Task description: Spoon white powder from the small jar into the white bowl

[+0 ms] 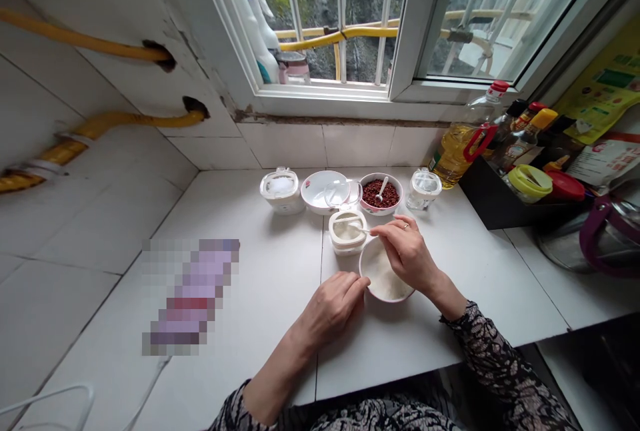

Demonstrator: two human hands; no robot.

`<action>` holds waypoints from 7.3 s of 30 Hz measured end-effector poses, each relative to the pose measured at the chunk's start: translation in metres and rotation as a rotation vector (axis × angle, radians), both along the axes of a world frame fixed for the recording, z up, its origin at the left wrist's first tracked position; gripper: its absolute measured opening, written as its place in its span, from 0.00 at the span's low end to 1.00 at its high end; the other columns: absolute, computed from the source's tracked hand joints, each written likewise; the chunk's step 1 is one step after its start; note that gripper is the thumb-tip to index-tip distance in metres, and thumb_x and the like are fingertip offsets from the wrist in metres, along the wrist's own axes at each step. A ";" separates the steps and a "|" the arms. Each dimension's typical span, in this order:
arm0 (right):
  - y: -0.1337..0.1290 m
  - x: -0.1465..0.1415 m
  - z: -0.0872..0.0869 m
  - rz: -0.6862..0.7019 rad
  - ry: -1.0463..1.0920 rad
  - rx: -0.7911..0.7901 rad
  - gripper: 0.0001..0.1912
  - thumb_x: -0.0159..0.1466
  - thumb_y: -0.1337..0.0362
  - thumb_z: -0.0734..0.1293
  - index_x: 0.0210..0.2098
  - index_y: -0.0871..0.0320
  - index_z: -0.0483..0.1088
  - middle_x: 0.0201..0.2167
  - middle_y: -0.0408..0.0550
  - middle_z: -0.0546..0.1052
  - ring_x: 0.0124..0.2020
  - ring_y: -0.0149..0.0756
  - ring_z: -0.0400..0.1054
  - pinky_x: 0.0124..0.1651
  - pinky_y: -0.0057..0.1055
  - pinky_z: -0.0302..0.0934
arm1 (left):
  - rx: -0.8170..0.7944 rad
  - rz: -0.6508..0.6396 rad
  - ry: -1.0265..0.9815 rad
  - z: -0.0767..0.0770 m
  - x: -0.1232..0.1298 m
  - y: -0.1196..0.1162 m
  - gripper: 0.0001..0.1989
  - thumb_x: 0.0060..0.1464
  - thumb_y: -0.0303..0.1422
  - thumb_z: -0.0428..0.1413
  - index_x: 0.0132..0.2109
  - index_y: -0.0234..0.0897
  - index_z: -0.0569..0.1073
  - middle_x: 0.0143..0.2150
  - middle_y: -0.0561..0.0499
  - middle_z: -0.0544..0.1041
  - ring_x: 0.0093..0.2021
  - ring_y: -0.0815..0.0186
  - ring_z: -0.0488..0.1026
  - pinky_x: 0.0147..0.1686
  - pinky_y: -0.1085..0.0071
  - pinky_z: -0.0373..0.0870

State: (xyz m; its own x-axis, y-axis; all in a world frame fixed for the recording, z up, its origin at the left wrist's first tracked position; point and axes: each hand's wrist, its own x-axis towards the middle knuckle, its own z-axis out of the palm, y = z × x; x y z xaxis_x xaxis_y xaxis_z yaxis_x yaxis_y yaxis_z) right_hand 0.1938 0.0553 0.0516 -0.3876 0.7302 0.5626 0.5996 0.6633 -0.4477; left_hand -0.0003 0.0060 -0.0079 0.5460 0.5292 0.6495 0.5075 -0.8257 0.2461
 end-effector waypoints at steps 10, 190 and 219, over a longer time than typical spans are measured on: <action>-0.012 0.019 0.010 -0.071 0.244 -0.042 0.09 0.67 0.69 0.61 0.38 0.54 0.72 0.26 0.44 0.80 0.33 0.39 0.73 0.53 0.44 0.65 | -0.004 0.002 0.003 0.001 0.000 0.000 0.10 0.67 0.22 0.43 0.45 0.34 0.67 0.30 0.50 0.73 0.28 0.65 0.69 0.29 0.69 0.68; -0.002 0.021 -0.013 0.155 -0.121 -0.072 0.10 0.60 0.74 0.58 0.30 0.56 0.68 0.23 0.41 0.76 0.23 0.31 0.66 0.53 0.42 0.60 | -0.013 0.000 0.014 0.000 -0.001 0.000 0.09 0.67 0.22 0.44 0.45 0.35 0.67 0.30 0.50 0.72 0.28 0.65 0.69 0.30 0.69 0.68; -0.001 0.025 -0.003 -0.050 0.597 -0.809 0.08 0.55 0.62 0.63 0.27 0.58 0.73 0.17 0.41 0.73 0.23 0.32 0.66 0.34 0.31 0.61 | -0.025 -0.007 0.005 0.000 -0.001 0.000 0.09 0.66 0.21 0.44 0.45 0.34 0.67 0.29 0.51 0.71 0.28 0.65 0.68 0.30 0.69 0.66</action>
